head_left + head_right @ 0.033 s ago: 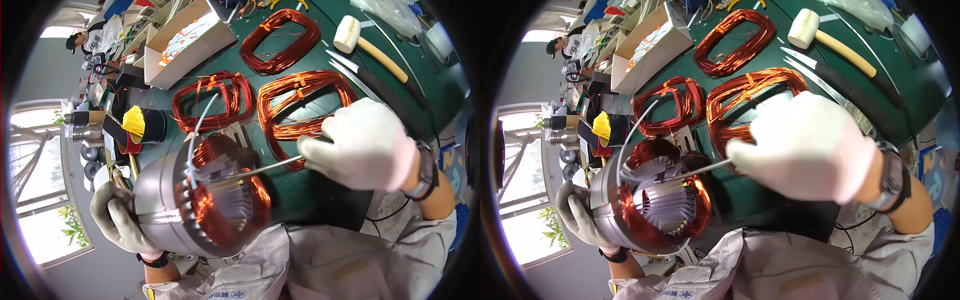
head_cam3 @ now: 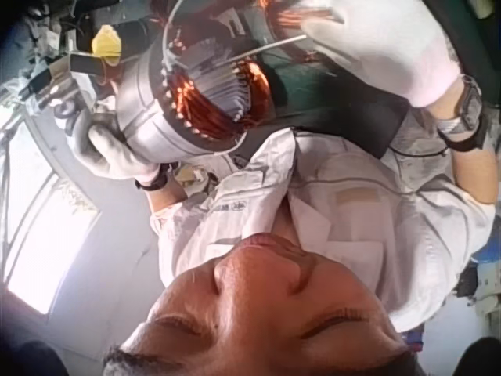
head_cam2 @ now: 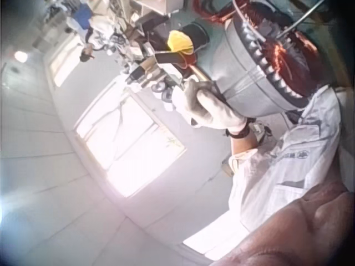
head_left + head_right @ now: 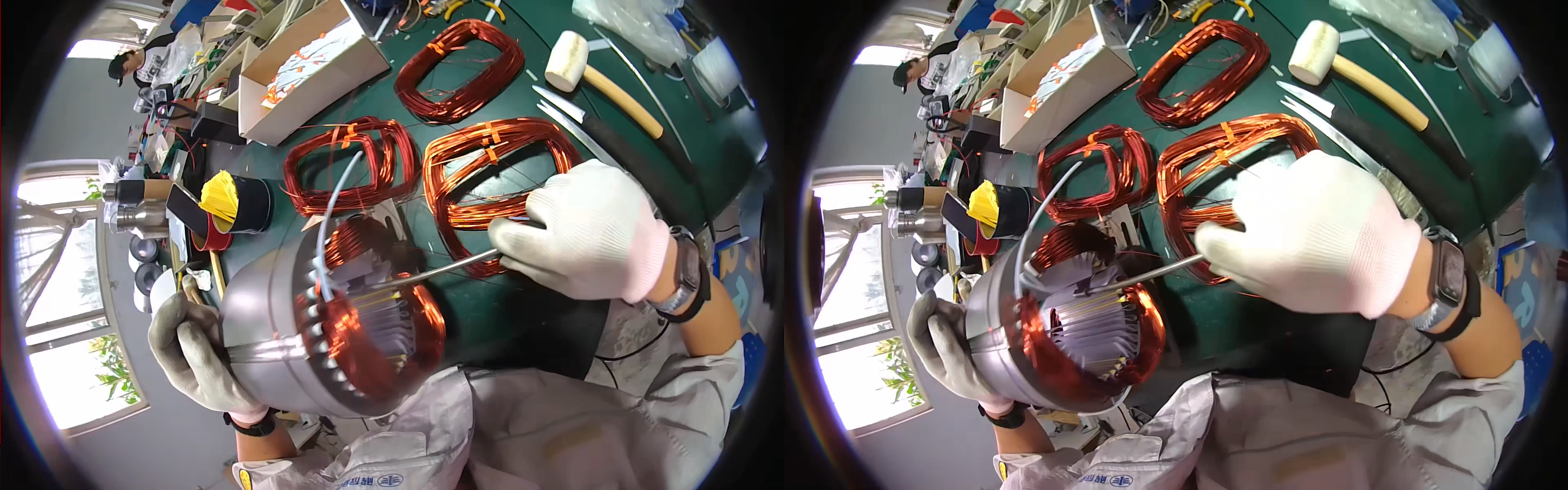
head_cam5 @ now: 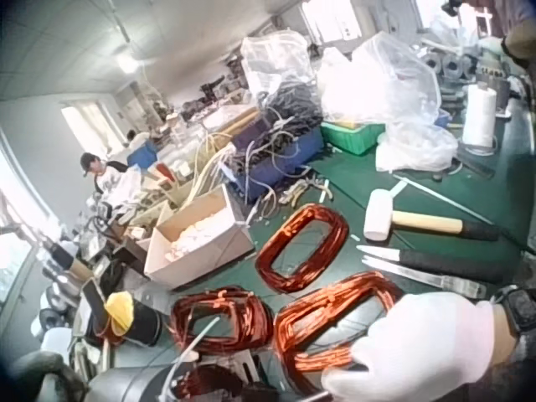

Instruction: Insert copper wire coils into a motor stator and secure them using pliers and a mallet.

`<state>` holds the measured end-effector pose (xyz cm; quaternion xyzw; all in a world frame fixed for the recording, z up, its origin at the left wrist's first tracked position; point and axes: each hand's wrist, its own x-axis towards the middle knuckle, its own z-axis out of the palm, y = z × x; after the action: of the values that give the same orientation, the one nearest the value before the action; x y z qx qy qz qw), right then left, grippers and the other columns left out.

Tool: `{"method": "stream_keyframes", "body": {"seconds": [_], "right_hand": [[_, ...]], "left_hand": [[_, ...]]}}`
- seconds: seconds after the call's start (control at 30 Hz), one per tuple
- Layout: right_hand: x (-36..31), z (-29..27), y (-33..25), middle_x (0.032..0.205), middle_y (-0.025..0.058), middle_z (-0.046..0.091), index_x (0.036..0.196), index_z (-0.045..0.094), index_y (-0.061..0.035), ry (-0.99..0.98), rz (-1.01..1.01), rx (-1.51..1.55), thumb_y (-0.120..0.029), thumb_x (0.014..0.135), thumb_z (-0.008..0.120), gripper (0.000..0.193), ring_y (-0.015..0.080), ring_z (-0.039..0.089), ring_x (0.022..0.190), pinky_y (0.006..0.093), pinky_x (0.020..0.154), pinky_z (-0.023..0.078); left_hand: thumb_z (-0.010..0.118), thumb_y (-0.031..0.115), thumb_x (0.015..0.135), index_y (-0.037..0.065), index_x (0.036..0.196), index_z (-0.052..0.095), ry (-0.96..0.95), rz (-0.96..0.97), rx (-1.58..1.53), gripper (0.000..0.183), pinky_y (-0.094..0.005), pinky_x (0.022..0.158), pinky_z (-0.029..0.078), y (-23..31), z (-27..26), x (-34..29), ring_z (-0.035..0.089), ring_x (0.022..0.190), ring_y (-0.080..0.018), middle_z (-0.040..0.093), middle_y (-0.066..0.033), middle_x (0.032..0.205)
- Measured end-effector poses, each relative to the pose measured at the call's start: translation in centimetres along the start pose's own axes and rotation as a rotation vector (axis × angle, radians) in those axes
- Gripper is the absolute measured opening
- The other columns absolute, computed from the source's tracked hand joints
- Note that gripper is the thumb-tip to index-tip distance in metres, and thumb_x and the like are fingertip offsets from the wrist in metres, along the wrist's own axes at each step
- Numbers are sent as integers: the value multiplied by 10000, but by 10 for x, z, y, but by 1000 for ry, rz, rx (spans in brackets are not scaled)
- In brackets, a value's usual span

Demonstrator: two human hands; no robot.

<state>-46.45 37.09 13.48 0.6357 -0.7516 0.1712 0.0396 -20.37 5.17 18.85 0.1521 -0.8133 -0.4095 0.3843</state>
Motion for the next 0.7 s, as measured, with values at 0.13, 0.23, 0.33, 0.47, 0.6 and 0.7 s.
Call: {"method": "stream_keyframes", "body": {"seconds": [0.13, 0.23, 0.33, 0.47, 0.6, 0.7], "right_hand": [[12, -8, -9, 768, 65, 601, 986, 684, -156, -13, 18, 8, -277, 890, 777, 181, 282, 661, 663, 433, 575, 511], [15, -9, -20, 767, 80, 610, 1117, 751, -120, 15, 131, 42, -265, 850, 827, 313, 301, 653, 703, 425, 637, 516], [12, -4, -32, 795, 132, 666, 1091, 774, -69, 11, 257, 36, -255, 832, 840, 326, 354, 670, 732, 449, 662, 528], [4, 2, -39, 818, 194, 709, 985, 769, -11, -13, 558, 267, -90, 876, 714, 145, 401, 705, 763, 409, 707, 565], [6, 1, -52, 877, 112, 753, 1145, 733, 13, -1, 316, 124, -68, 869, 747, 288, 250, 733, 791, 370, 732, 571], [11, -8, -71, 1039, 105, 805, 1209, 733, 19, -101, 608, 190, -83, 893, 753, 333, 249, 770, 909, 351, 831, 599]], "left_hand": [[549, 319, 1142, -22, 1496, 502, 134, 166, -6, 495, -396, 910, 534, -21, 2, -11, 615, 1028, -218, 657, -169, 1251], [459, 536, 1135, -24, 1480, 487, 77, -10, -143, 659, -429, 1057, 506, -45, -10, -51, 610, 1128, -231, 622, -143, 1264], [381, 624, 1121, 11, 1507, 520, 116, -821, -631, 738, -413, 1161, 440, -68, -8, -106, 585, 1348, -281, 593, -164, 1493], [802, 291, 764, 47, 1005, 699, -318, 160, -126, 358, -461, 855, 527, -78, 6, -94, 639, 906, -381, 661, -153, 1010], [782, 462, 860, 43, 1079, 664, -137, 353, -143, 487, -463, 804, 517, -80, 20, -95, 611, 837, -334, 598, -112, 932], [840, 397, 800, 53, 1064, 675, -54, 304, -199, 463, -451, 764, 497, -79, 23, -102, 585, 810, -302, 565, -79, 882]]}}
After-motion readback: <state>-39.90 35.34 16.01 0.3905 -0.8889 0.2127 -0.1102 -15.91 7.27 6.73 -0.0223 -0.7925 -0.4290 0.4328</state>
